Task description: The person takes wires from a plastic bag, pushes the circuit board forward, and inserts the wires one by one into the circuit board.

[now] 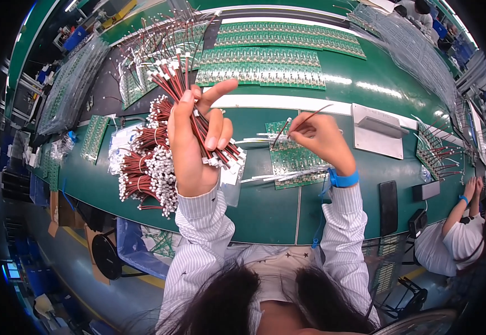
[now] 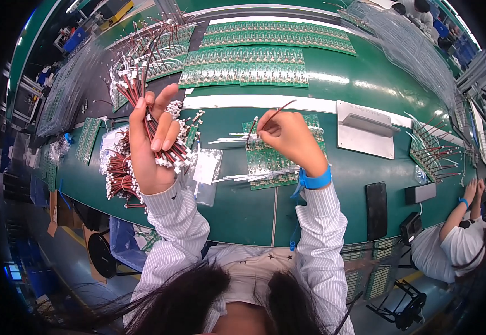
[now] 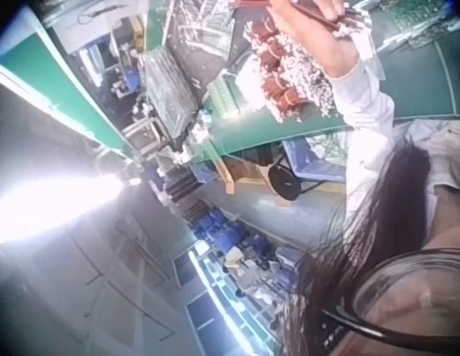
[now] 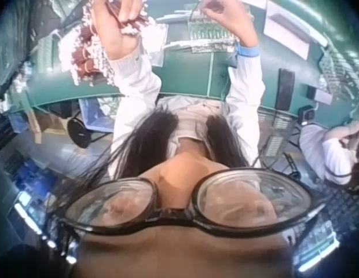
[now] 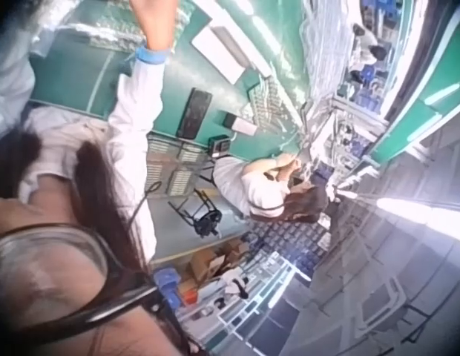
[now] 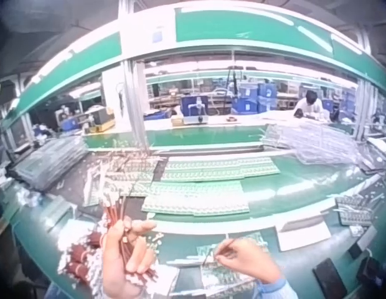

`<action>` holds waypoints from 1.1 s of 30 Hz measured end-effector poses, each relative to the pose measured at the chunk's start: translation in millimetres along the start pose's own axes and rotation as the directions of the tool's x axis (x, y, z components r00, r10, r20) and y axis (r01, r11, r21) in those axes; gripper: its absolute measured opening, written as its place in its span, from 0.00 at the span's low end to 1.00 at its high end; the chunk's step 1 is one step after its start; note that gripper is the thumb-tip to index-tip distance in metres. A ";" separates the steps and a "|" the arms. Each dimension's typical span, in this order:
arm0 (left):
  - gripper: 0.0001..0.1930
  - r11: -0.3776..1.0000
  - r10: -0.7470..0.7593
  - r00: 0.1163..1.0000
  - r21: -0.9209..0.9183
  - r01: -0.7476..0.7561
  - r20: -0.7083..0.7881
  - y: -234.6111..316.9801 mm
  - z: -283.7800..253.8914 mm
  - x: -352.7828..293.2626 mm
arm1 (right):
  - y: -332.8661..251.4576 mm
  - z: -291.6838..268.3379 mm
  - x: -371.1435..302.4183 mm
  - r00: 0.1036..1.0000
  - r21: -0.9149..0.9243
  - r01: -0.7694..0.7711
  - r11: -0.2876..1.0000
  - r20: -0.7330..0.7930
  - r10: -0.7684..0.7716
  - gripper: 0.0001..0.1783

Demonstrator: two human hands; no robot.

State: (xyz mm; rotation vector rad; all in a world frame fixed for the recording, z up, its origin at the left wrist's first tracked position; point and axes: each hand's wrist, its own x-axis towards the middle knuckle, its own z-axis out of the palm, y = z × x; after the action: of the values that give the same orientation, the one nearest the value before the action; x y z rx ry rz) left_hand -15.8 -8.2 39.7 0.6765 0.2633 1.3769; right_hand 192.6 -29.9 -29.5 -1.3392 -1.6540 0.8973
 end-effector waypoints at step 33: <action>0.08 0.996 -0.041 0.996 -0.078 0.048 0.083 -0.9 -1.0 -2.1 | 44.9 27.0 2.0 0.997 -0.246 0.035 0.969 0.079 -0.016 0.04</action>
State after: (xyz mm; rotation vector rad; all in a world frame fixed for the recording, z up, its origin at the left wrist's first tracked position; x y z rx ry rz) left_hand -16.0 -9.9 37.9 0.6549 0.1570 1.3070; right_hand 186.1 -20.6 -80.6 -1.4606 -1.8868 0.7538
